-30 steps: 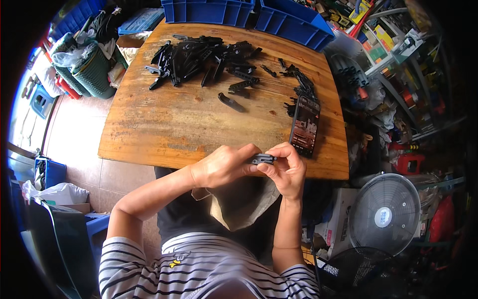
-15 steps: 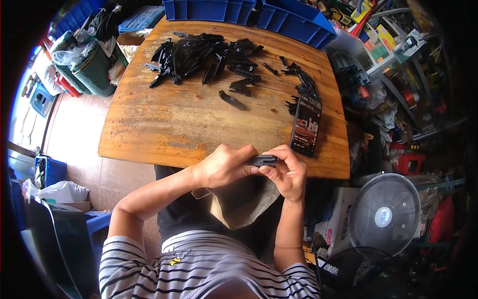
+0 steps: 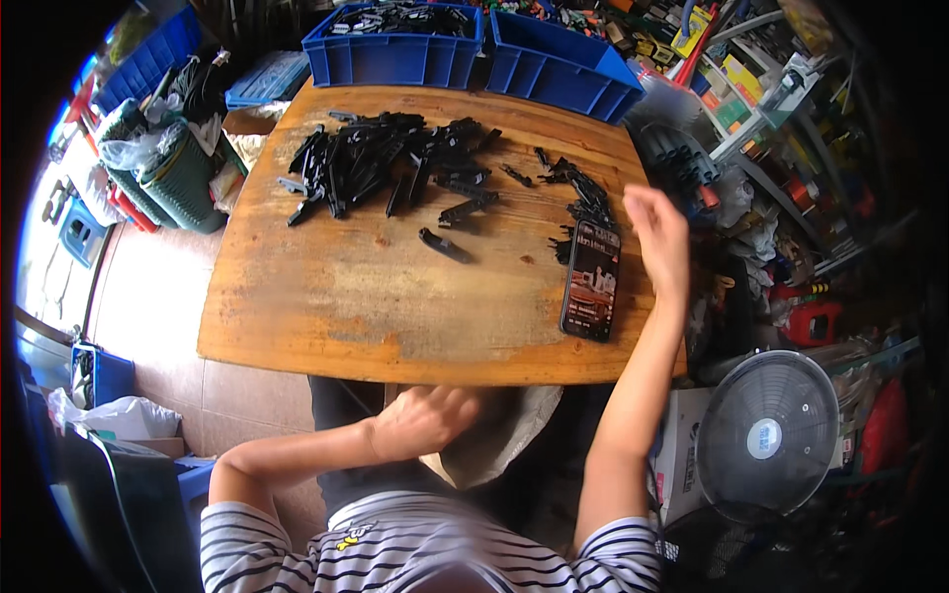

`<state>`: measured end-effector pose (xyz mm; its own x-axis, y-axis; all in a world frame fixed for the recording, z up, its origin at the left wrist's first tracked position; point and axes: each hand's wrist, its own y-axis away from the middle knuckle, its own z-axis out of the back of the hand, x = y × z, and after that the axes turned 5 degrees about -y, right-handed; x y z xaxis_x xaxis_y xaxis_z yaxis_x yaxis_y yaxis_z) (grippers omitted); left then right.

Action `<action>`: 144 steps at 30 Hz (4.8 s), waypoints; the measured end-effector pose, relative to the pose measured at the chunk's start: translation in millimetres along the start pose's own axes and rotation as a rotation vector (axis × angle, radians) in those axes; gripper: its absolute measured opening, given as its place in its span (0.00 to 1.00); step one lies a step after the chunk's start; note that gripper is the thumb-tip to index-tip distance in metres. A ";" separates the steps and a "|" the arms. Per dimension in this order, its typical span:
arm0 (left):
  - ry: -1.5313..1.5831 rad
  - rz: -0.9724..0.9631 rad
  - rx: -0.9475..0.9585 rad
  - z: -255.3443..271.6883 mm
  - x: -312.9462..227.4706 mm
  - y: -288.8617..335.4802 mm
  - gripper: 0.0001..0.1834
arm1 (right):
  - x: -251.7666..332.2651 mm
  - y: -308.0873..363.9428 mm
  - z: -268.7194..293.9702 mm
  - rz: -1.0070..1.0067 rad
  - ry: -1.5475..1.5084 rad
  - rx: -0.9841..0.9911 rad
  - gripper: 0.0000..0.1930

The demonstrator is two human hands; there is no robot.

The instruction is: The person sorts small black plastic mechanical parts by hand, organizing them into separate piles or a bag on a wooden table.

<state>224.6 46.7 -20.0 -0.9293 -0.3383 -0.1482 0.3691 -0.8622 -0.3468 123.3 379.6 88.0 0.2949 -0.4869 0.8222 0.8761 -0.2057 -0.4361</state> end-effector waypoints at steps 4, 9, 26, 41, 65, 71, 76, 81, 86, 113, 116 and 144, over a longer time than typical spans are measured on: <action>0.161 -0.074 -0.060 30.1 11.2 -18.8 0.22 | -90.9 -79.0 12.5 -0.166 0.707 0.179 0.28; 0.001 0.113 -0.237 65.2 85.2 -72.7 0.21 | -105.6 -103.1 -30.6 -0.401 0.779 0.621 0.38; -0.325 0.423 -0.140 23.6 492.3 -35.0 0.19 | -116.3 -176.4 -201.2 -0.311 0.470 0.202 0.34; 0.479 0.348 0.370 81.6 319.3 -86.9 0.27 | -54.5 -98.7 -170.7 -0.250 0.030 0.644 0.24; 0.094 0.057 -0.049 48.7 129.9 -70.4 0.17 | -6.5 68.6 -122.0 0.347 0.372 -0.036 0.11; -0.124 0.213 -0.259 75.9 223.1 -142.4 0.20 | 21.3 120.0 -125.7 0.205 0.377 -0.047 0.10; -0.223 0.657 -0.065 31.1 372.2 -199.8 0.36 | 17.8 117.3 -125.4 0.188 0.214 -0.078 0.09; -0.086 0.571 0.301 4.5 411.6 -216.1 0.29 | 20.4 114.6 -123.3 0.206 0.243 0.005 0.09; -0.071 0.259 0.133 2.2 353.3 -200.2 0.23 | 8.5 115.1 -123.1 0.159 0.368 -0.007 0.12; -0.223 0.154 -0.108 34.1 97.3 -57.7 0.10 | 13.6 133.9 -114.7 0.317 0.457 0.125 0.09; 0.091 0.328 -0.163 39.8 80.1 -52.0 0.11 | 19.0 146.5 -113.7 0.234 0.185 -0.003 0.09; 1.006 0.526 0.109 29.9 50.0 -50.8 0.16 | 59.2 152.2 -89.3 0.242 -0.127 0.186 0.10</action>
<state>159.0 62.3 17.9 -0.2117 -0.2541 -0.9437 0.6614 -0.7481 0.0530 240.1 243.7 37.6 0.5378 -0.3906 0.7471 0.8260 0.0669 -0.5596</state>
